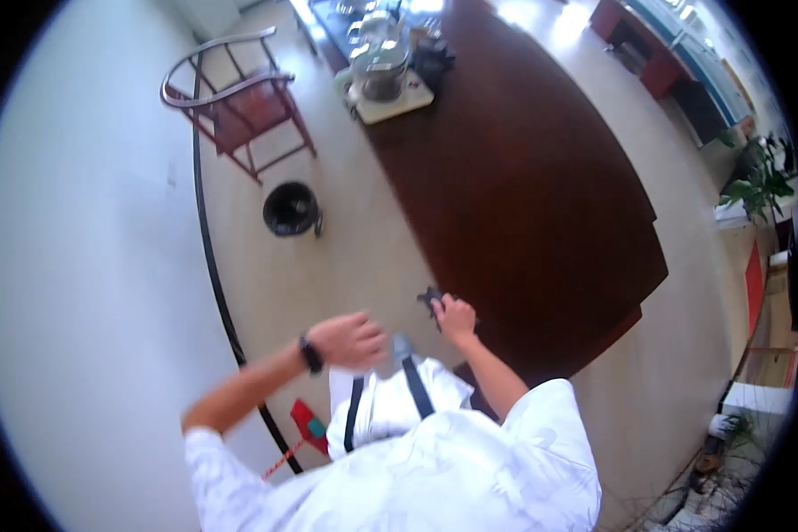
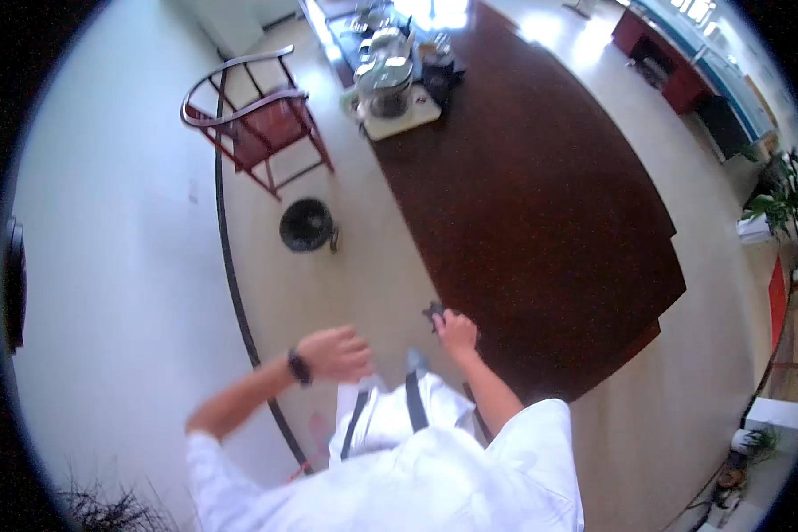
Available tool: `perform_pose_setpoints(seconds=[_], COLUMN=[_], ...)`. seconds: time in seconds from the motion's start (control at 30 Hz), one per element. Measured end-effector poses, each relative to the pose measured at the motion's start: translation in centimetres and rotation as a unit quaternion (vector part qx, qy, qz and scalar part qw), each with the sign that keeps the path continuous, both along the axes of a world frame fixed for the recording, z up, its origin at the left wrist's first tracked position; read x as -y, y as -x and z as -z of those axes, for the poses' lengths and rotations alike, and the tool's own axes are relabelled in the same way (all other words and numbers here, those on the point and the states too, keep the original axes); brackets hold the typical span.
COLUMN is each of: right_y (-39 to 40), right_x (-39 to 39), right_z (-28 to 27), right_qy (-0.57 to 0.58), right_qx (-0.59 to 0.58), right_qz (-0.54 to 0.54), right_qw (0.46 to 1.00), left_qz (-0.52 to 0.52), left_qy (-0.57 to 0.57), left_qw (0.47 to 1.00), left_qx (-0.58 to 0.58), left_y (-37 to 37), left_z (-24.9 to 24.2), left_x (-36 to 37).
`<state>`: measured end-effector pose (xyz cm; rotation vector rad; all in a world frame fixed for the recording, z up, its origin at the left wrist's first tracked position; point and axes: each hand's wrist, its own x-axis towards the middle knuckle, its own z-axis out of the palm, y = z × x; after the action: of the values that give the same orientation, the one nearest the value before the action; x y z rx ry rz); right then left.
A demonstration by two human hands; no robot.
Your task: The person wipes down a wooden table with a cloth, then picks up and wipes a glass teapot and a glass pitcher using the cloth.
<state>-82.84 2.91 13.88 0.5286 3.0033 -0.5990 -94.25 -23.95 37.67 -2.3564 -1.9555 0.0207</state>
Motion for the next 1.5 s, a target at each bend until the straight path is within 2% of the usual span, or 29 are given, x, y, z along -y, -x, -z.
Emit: perform_pose_setpoints(seconds=[0.03, 0.07, 0.13, 0.27, 0.43, 0.5, 0.67, 0.77, 0.83, 0.87, 0.93, 0.97, 1.0, 1.03, 1.07, 1.1, 1.13, 1.2, 1.27, 1.33, 1.4, 1.43, 1.5], right_y=[0.5, 1.2, 1.9, 2.8, 6.2, 8.0, 16.5, 20.7, 22.5, 23.1, 25.0, 25.7, 26.5, 27.7, 28.5, 29.4, 30.4, 30.6, 32.0, 32.9, 33.8, 32.9, 33.4], right_x=[0.3, 0.5, 1.0, 1.2, 4.1, 4.9, 6.7, 7.1, 6.6, 6.1, 5.8, 5.3, 5.0, 4.9, 4.7, 4.1, 3.2, -0.1, -3.6, -9.2, -14.8, -17.8, -24.0], right_z=[-1.5, -1.8, -2.3, -2.5, -2.4, -2.6, -2.7, -2.6, -1.1, -0.6, -0.1, 0.5, 1.1, 0.7, -0.2, -1.1, -1.5, -1.8, -1.5, -1.4, -1.3, -2.3, -2.1], right_qy=[0.015, 0.038, 0.048, 0.047, 0.057, 0.051, 0.066, 0.083, 0.073, 0.059, 0.044, -0.005, -0.052, -0.1, -0.098, -0.114, -0.128, -0.152, -0.162, -0.154, -0.182, -0.169, -0.165], right_qx=[0.024, -0.001, -0.008, 0.008, 0.009, 0.015, 0.042, -0.038, -0.058, -0.075, -0.112, -0.107, -0.098, -0.096, -0.096, -0.068, -0.04, -0.041, -0.075, -0.075, -0.112, -0.097, -0.098], right_qz=[0.017, 0.021, 0.04, 0.098, 0.288, 0.362, 0.422, 0.476, 0.526, 0.569, 0.628, 0.624, 0.619, 0.617, 0.637, 0.645, 0.651, 0.653, 0.604, 0.618, 0.598, 0.608, 0.612], right_qw=[0.999, 0.999, 0.998, 0.994, 0.956, 0.931, 0.903, 0.875, 0.846, 0.817, 0.769, 0.774, 0.777, 0.775, 0.759, 0.753, 0.747, 0.74, 0.776, 0.767, 0.772, 0.769, 0.767], left_qz=[0.066, 0.131, 0.194, 0.248, 0.281, 0.252, 0.254, 0.243, 0.159, 0.178, 0.014, 0.039, -0.112, -0.263, -0.245, -0.378, -0.498, -0.587, -0.637, -0.662, -0.869, -0.869, -0.92], left_qy=[-0.007, -0.017, -0.03, -0.088, -0.12, -0.074, -0.089, -0.063, -0.039, -0.038, -0.061, -0.053, -0.046, -0.031, -0.015, -0.038, -0.058, -0.143, -0.169, -0.221, -0.136, -0.131, -0.115], left_qw=[0.997, 0.989, 0.977, 0.963, 0.952, 0.964, 0.961, 0.963, 0.968, 0.966, 0.933, 0.934, 0.857, 0.739, 0.748, 0.597, 0.418, 0.245, 0.13, 0.042, 0.066, 0.085, 0.065], left_qx=[-0.03, -0.06, -0.078, -0.05, -0.01, 0.032, 0.063, 0.1, 0.188, 0.186, 0.355, 0.352, 0.501, 0.62, 0.616, 0.706, 0.758, 0.759, 0.74, 0.715, 0.472, 0.47, 0.37], left_y=[2.3, 4.7, 8.5, 14.6, 23.7, 27.3, 35.7, 38.3, 40.1, 40.9, 42.2, 42.3, 42.1, 41.8, 41.7, 41.7, 42.0, 42.1, 44.1, 42.9, 44.5, 43.5, 42.7], left_z=[-0.8, -1.6, -2.5, -1.9, -1.4, -1.3, -0.4, 1.7, 4.3, 5.6, 8.5, 10.8, 14.1, 16.5, 18.0, 19.1, 20.5, 25.1, 30.7, 28.9, 33.4, 32.2, 29.2], left_x=[-2.2, -4.3, -6.8, -8.8, -7.2, -6.5, -4.5, -4.5, -5.3, -5.8, -6.8, -7.7, -8.6, -9.5, -10.8, -12.3, -13.7, -16.3, -18.1, -21.9, -24.6, -26.1, -28.8])
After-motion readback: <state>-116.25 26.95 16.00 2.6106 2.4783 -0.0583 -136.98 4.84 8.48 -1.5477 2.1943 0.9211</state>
